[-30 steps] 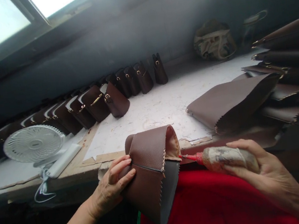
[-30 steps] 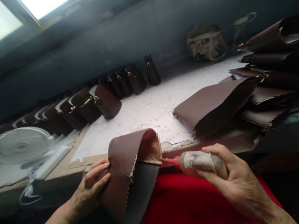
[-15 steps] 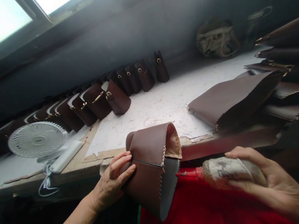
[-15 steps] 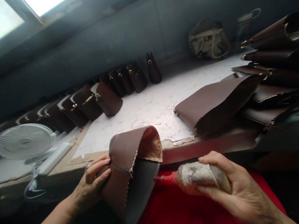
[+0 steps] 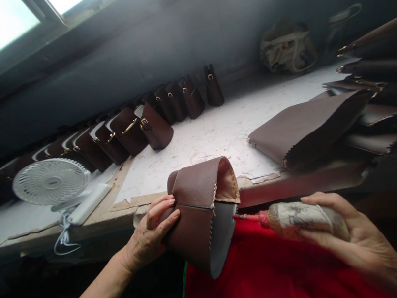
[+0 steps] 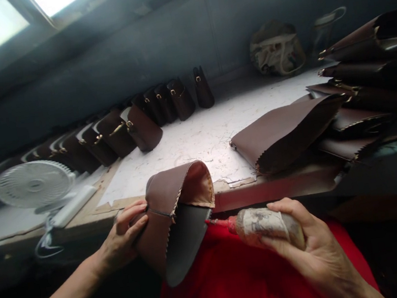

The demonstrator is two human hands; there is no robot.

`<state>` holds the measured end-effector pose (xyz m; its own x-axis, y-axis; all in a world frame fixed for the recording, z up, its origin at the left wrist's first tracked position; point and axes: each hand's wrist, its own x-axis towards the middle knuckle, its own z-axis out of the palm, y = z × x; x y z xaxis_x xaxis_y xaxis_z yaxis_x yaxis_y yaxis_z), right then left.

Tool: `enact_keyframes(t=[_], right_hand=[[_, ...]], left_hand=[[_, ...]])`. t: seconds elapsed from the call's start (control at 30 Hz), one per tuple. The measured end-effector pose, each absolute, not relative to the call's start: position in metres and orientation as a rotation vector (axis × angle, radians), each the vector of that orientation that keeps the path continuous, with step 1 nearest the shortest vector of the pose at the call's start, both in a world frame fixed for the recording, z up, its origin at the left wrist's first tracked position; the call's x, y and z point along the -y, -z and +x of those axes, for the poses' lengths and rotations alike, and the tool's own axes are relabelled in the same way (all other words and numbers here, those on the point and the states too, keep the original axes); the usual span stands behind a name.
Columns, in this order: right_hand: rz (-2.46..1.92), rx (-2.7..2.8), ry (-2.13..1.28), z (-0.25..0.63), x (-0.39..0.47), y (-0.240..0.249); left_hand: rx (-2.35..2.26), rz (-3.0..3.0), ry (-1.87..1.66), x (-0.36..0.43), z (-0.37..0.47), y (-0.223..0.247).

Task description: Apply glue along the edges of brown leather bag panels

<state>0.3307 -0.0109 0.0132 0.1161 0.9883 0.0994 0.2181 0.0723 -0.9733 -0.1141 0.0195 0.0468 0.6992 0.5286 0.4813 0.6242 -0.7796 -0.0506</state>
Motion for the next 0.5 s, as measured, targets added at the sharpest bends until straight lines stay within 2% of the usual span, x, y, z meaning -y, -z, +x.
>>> enact_keyframes(t=[0.37,0.5], right_hand=[[-1.232,1.493,-0.770,0.338,0.016,0.007],[-1.180,1.542,-0.826,0.334,0.025,0.005]], left_hand=[[0.917,-2.704,0.661,-0.020,-0.107,-0.051],[0.891,-2.727,0.661,-0.019,-0.109,-0.049]])
